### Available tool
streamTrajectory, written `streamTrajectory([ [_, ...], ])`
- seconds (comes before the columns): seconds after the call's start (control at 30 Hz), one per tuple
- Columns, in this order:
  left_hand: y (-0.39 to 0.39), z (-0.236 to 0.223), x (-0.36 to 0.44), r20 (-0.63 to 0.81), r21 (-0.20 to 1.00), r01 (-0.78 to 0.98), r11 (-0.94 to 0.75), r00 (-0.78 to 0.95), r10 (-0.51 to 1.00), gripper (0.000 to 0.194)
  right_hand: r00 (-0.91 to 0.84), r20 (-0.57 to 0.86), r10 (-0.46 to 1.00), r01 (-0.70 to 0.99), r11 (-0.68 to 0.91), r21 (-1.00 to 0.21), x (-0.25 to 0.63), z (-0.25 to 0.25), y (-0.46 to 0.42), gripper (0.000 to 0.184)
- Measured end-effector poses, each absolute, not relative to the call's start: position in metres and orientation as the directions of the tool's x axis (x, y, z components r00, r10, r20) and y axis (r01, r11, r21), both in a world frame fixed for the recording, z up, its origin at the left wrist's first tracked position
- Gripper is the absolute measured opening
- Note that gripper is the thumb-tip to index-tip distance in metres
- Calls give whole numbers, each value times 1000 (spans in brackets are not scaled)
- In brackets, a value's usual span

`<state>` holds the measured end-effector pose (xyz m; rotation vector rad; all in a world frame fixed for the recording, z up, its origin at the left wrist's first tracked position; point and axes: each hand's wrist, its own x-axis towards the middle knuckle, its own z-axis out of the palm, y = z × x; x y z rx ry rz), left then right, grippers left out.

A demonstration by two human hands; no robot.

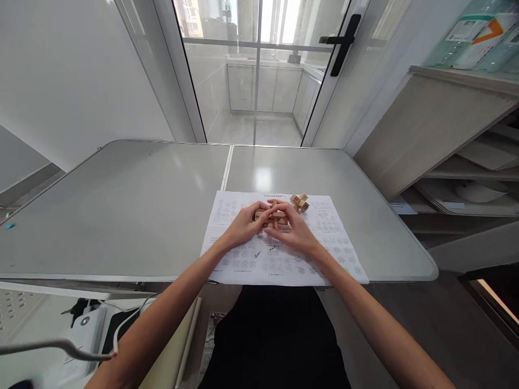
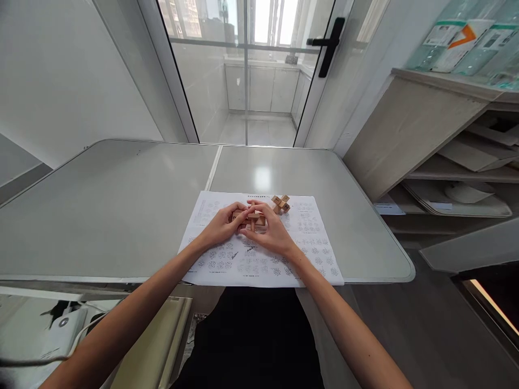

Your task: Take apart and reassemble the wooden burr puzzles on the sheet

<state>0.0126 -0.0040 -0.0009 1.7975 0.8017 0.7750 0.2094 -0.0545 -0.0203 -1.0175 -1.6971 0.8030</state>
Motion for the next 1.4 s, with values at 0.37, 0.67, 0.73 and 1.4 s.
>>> streamTrajectory([
  [0.37, 0, 2, 12, 141, 955, 134, -265, 579, 803, 39, -143, 480, 866, 293, 500, -815, 208, -24, -53, 49],
  [0.67, -1, -1, 11, 134, 954, 141, -264, 589, 797, 36, -149, 466, 872, 317, 489, -813, 209, -21, -52, 26],
  [0.73, -2, -2, 11, 139, 946, 160, -282, 585, 799, 36, -127, 463, 877, 299, 479, -825, 210, -21, -51, 14],
  [1.4, -2, -5, 12, 167, 936, 159, -314, 586, 793, 33, -71, 415, 907, 202, 420, -885, 210, -19, -52, 18],
])
